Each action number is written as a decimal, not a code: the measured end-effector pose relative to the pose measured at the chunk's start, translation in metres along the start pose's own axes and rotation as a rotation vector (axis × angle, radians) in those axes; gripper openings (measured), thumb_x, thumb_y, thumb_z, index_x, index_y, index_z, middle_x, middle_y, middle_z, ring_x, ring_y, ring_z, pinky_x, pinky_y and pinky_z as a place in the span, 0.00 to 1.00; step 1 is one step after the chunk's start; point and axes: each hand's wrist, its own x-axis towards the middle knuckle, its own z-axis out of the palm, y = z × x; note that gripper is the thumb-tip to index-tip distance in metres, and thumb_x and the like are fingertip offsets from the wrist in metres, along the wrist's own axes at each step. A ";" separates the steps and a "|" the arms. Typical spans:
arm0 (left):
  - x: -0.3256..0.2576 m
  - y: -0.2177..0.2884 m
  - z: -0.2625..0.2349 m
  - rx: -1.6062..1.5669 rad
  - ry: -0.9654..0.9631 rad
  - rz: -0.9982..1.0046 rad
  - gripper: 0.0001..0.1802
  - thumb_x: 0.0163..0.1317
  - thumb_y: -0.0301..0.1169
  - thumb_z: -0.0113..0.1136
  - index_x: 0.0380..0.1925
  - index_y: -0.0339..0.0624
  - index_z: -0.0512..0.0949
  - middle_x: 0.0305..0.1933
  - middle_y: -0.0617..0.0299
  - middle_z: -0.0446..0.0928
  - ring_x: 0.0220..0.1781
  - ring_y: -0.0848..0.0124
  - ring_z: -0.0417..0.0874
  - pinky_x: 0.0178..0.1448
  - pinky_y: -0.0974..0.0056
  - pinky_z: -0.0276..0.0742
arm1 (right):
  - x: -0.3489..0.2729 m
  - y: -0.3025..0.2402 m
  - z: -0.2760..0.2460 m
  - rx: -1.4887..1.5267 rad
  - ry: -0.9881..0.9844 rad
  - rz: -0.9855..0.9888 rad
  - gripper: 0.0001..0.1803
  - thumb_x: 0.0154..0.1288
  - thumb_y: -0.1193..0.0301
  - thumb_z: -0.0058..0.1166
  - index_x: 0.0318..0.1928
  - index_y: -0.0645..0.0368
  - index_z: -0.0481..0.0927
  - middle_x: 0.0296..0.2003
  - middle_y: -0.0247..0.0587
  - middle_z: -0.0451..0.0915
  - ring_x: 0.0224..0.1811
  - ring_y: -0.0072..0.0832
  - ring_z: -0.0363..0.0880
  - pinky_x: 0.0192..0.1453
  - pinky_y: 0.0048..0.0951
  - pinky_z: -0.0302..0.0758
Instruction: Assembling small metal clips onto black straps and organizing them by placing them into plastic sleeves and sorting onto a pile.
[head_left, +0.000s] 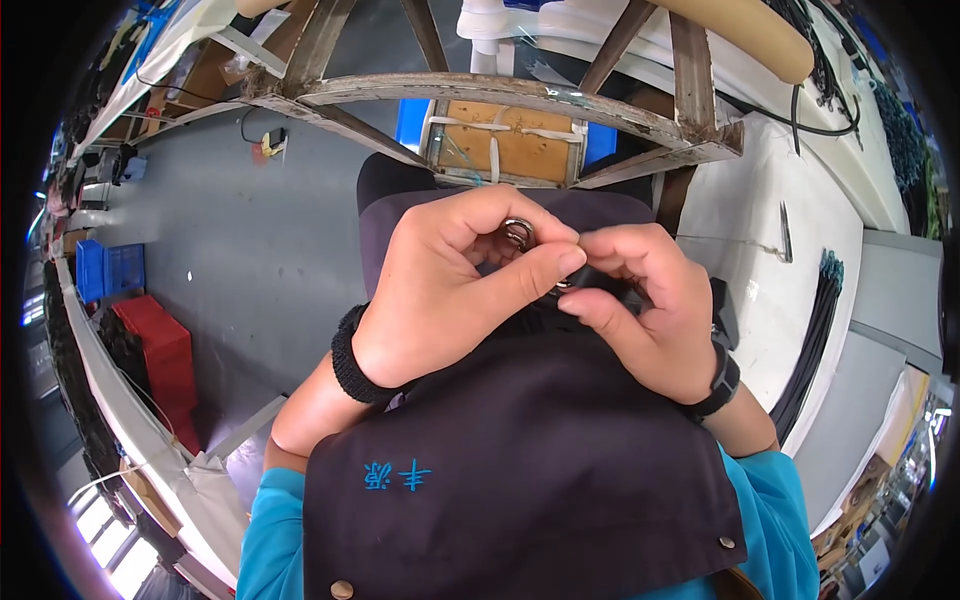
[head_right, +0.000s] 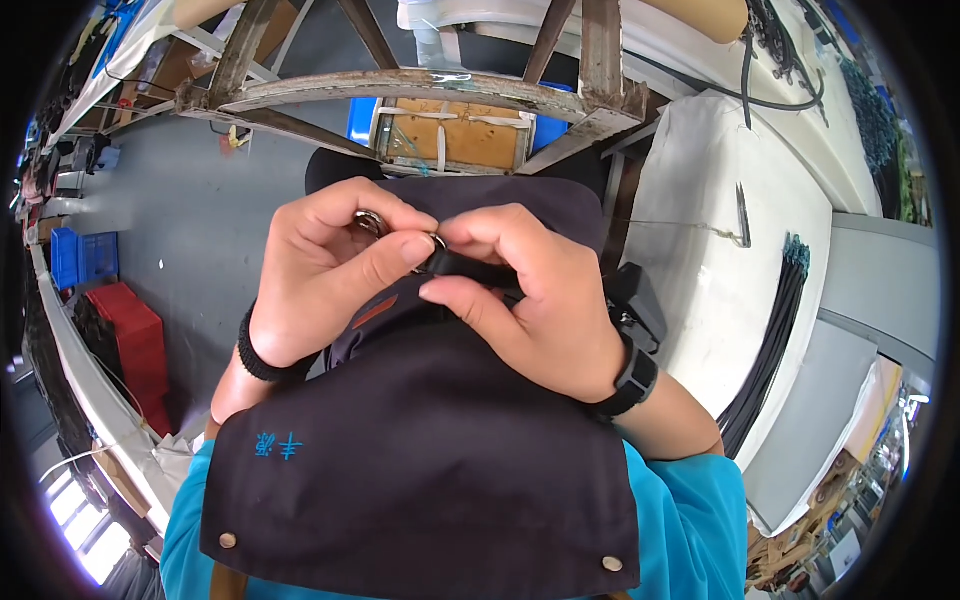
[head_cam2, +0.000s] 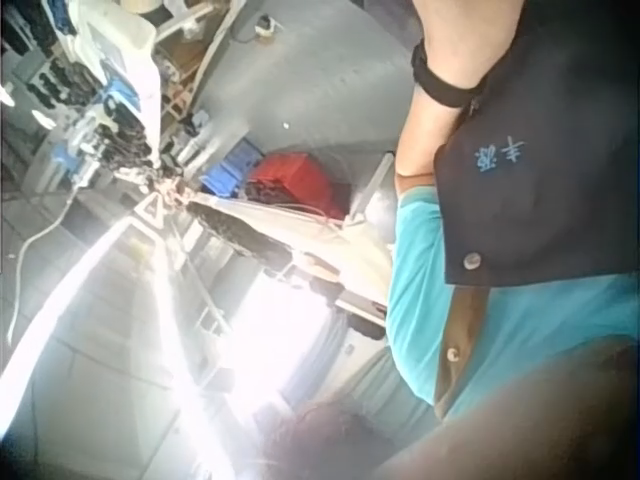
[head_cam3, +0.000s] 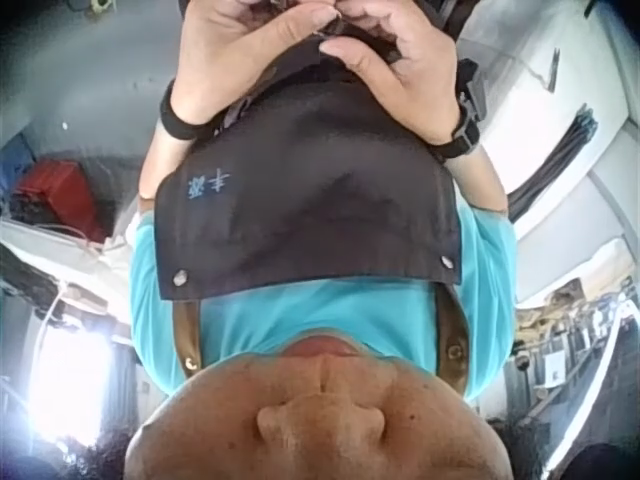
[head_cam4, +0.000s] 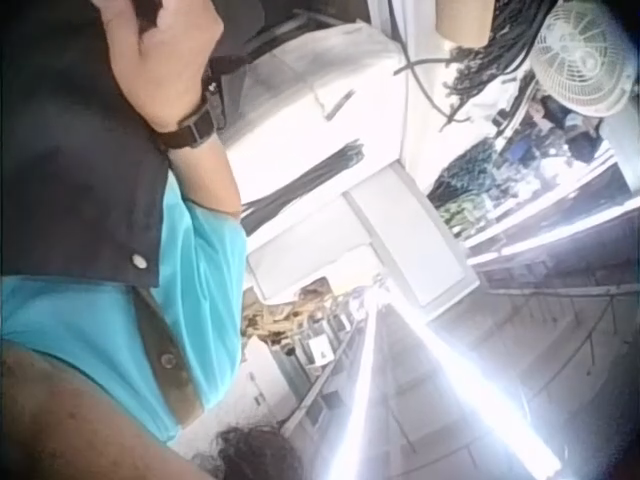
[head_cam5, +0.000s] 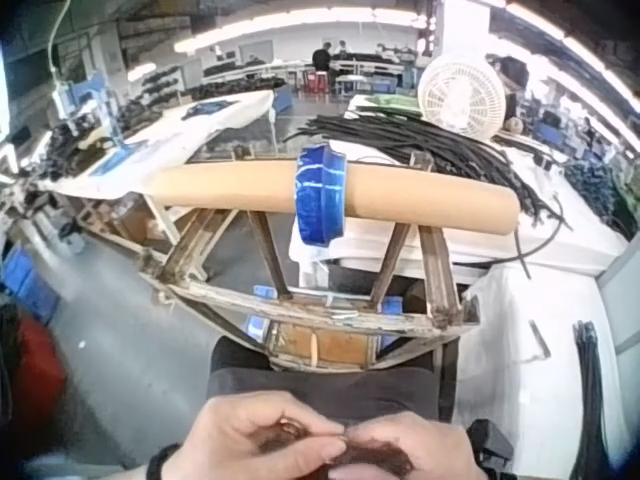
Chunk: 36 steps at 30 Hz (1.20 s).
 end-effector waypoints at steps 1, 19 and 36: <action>0.001 -0.001 0.001 -0.002 -0.003 -0.003 0.07 0.58 0.18 0.60 0.37 0.32 0.77 0.35 0.61 0.78 0.38 0.79 0.78 0.44 0.74 0.74 | -0.001 -0.001 0.002 0.080 0.034 0.065 0.14 0.57 0.74 0.62 0.41 0.64 0.74 0.30 0.37 0.78 0.34 0.19 0.79 0.37 0.18 0.74; 0.017 -0.006 0.010 -0.113 -0.009 -0.049 0.06 0.59 0.23 0.61 0.35 0.32 0.77 0.34 0.59 0.80 0.36 0.77 0.80 0.42 0.73 0.77 | -0.005 0.013 -0.003 -0.026 0.184 0.001 0.17 0.49 0.74 0.68 0.40 0.61 0.77 0.28 0.38 0.80 0.25 0.22 0.76 0.22 0.20 0.69; 0.063 0.038 -0.035 1.429 0.384 0.607 0.07 0.55 0.32 0.63 0.30 0.40 0.80 0.31 0.58 0.76 0.29 0.63 0.75 0.40 0.63 0.69 | -0.009 0.018 -0.030 0.038 0.230 0.014 0.16 0.47 0.78 0.67 0.39 0.64 0.78 0.24 0.40 0.78 0.23 0.23 0.76 0.22 0.19 0.69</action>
